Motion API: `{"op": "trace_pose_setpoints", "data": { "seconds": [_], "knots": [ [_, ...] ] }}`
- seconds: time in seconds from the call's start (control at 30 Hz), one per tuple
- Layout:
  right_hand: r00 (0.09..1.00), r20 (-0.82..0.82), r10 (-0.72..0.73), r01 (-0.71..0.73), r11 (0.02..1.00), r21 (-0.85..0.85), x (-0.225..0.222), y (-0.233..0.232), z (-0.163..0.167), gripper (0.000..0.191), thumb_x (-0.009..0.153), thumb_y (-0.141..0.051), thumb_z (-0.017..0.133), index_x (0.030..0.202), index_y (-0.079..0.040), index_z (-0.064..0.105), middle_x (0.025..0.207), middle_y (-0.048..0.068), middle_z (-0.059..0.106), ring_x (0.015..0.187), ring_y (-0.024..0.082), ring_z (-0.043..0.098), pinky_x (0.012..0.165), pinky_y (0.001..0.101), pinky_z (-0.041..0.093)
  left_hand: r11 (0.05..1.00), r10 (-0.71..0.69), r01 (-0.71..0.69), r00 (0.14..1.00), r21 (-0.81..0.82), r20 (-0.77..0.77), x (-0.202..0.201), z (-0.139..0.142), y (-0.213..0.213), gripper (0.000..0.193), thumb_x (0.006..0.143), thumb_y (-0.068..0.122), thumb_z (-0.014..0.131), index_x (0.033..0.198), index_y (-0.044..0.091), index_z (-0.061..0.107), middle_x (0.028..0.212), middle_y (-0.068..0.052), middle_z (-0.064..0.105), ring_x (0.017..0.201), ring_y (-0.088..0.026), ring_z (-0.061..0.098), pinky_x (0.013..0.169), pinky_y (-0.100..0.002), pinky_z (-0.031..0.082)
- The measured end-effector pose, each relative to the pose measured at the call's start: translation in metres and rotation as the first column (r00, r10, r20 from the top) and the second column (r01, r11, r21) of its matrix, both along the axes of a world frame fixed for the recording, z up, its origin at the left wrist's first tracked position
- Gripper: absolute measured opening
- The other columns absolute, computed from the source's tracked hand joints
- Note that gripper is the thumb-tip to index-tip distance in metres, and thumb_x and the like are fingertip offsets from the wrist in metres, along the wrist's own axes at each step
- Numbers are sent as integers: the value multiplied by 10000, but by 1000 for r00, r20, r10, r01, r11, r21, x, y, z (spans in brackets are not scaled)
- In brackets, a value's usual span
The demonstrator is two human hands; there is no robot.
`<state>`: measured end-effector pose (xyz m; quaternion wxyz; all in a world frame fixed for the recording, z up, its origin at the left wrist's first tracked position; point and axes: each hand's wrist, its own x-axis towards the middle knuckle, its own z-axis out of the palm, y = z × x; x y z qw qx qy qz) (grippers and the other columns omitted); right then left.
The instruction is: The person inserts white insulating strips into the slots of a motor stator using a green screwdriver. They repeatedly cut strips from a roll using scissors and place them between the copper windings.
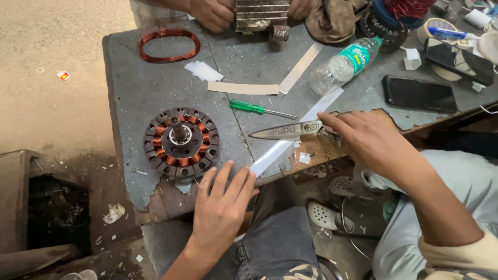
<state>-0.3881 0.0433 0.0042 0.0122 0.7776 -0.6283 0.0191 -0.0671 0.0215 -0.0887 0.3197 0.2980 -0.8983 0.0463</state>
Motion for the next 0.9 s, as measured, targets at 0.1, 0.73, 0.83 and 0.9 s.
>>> {"op": "trace_pose_setpoints", "data": {
  "seconds": [0.1, 0.73, 0.83, 0.9],
  "knots": [
    [998, 60, -10, 23, 972, -232, 8, 22, 3, 706, 707, -19, 730, 1400, -87, 616, 998, 117, 709, 912, 330, 651, 805, 431, 533, 1000, -20, 19, 998, -19, -67, -2, 2, 1, 252, 911, 213, 716, 1122, 77, 736, 1186, -65, 702, 1206, -300, 606, 1054, -499, 426],
    [-461, 855, -239, 93, 945, 314, 66, 170, -208, 943, 846, -9, 687, 1555, -30, 65, 742, 188, 683, 436, 202, 607, 332, 306, 468, 795, 319, 203, 663, 572, -678, -57, 7, 18, 351, 855, 2, 828, 1189, -16, 719, 985, -106, 749, 829, -156, 751, 740, -250, 615],
    [-244, 966, -79, -144, 989, 44, 72, 179, -246, 941, 967, 31, 730, 1583, -18, 20, 824, 165, 688, 567, 165, 585, 488, 278, 467, 567, 515, 396, 515, 723, -686, -61, 3, 13, 320, 870, -18, 790, 1187, -23, 748, 995, -88, 758, 826, -114, 747, 731, -230, 621],
    [-224, 968, -112, -169, 983, 74, 79, 180, -261, 951, 974, -31, 774, 1633, 34, 93, 825, 137, 650, 654, 189, 580, 588, 298, 449, 458, 583, 512, 445, 727, -680, -61, 1, 9, 292, 887, -24, 763, 1179, -26, 758, 1035, -83, 747, 861, -111, 746, 756, -229, 625]
  ]
}}
